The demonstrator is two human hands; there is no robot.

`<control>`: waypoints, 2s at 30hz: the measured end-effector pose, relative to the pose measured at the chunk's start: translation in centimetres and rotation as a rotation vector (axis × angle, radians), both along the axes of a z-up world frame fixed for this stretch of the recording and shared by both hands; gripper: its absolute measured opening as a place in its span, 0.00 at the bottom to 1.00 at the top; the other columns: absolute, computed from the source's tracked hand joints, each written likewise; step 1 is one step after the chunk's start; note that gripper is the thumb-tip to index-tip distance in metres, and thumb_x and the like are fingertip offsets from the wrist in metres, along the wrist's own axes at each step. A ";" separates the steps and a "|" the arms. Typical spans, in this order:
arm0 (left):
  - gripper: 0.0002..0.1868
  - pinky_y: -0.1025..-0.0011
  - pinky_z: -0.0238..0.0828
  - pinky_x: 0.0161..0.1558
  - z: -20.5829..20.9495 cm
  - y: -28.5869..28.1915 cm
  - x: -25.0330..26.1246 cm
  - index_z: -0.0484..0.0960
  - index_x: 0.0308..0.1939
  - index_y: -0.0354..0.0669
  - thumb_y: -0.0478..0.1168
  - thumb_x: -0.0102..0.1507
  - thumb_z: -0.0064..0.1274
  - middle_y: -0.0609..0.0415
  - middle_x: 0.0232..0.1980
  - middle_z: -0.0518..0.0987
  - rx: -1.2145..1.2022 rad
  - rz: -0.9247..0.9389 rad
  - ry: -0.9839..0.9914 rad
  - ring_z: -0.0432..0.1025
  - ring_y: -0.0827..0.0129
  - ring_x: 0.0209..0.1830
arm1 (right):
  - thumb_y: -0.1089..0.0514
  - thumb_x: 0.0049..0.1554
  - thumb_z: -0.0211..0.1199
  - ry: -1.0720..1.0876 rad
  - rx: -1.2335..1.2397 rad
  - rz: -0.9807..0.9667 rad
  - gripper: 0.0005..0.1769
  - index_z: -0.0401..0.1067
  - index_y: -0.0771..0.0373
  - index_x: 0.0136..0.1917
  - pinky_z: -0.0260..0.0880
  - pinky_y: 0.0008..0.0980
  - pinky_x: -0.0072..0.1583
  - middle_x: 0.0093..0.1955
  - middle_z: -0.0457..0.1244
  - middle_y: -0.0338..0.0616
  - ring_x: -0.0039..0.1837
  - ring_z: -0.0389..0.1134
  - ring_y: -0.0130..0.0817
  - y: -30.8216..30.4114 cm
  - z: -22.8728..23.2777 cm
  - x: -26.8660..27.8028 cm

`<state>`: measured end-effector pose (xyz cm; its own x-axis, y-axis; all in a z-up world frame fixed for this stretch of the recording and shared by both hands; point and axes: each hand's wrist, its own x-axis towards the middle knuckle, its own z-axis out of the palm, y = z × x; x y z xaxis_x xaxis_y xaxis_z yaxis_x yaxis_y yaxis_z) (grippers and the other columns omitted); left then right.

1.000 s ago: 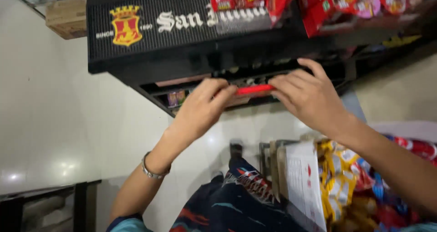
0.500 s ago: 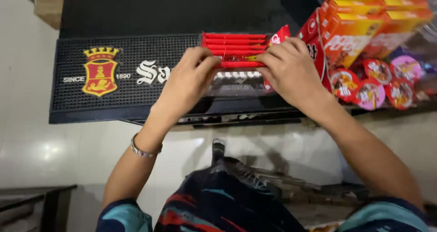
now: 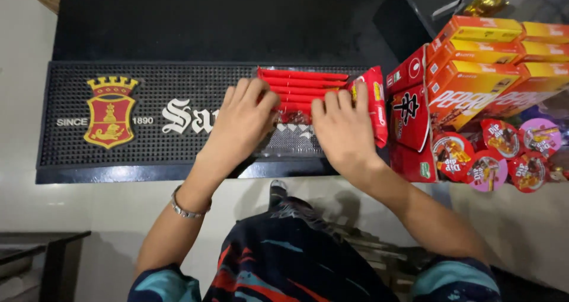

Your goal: The person repeatedly picks red snack packets from a white box and places them onto a black mat on the counter. They arrange the packets in neat rows, occasionally adjusting the alignment of the stack. The task involves handling multiple snack packets and organizing them on the counter surface.

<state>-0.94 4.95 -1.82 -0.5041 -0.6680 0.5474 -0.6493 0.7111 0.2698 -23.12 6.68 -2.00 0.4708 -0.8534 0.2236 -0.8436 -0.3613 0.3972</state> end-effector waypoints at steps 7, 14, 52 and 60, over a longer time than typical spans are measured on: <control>0.16 0.59 0.63 0.53 0.1 1.1 -0.1 0.78 0.49 0.39 0.37 0.59 0.62 0.47 0.52 0.72 0.027 0.080 -0.015 0.66 0.53 0.54 | 0.57 0.53 0.59 0.001 0.005 0.013 0.10 0.73 0.59 0.49 0.51 0.58 0.74 0.48 0.66 0.46 0.58 0.66 0.44 1.4 0.5 -0.2; 0.15 0.59 0.65 0.52 1.9 6.7 0.4 0.79 0.50 0.39 0.35 0.61 0.63 0.47 0.53 0.74 0.004 -0.090 0.144 0.69 0.53 0.53 | 0.54 0.58 0.61 -0.106 0.049 0.075 0.06 0.73 0.58 0.45 0.53 0.54 0.73 0.46 0.64 0.44 0.57 0.65 0.42 10.7 5.3 -0.6; 0.16 0.52 0.75 0.42 -13.0 43.4 -39.0 0.79 0.56 0.39 0.34 0.63 0.52 0.41 0.48 0.80 0.110 -1.208 -0.403 0.77 0.46 0.45 | 0.49 0.54 0.68 -0.684 0.306 -0.947 0.20 0.75 0.63 0.56 0.69 0.49 0.56 0.50 0.68 0.54 0.53 0.70 0.54 67.2 -7.0 -24.3; 0.12 0.56 0.67 0.68 -14.8 42.0 -41.1 0.82 0.50 0.53 0.41 0.62 0.58 0.57 0.57 0.79 -0.305 -1.156 -0.545 0.70 0.62 0.67 | 0.44 0.57 0.64 -0.695 0.623 -0.841 0.29 0.69 0.63 0.65 0.67 0.51 0.60 0.57 0.67 0.56 0.61 0.68 0.54 65.8 -8.8 -29.4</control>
<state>-42.06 46.97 -16.67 -0.9010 0.4093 0.1440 0.3981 0.9118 -0.1009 -52.56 72.46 -10.77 -0.3247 -0.8816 -0.3425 -0.8658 0.4229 -0.2677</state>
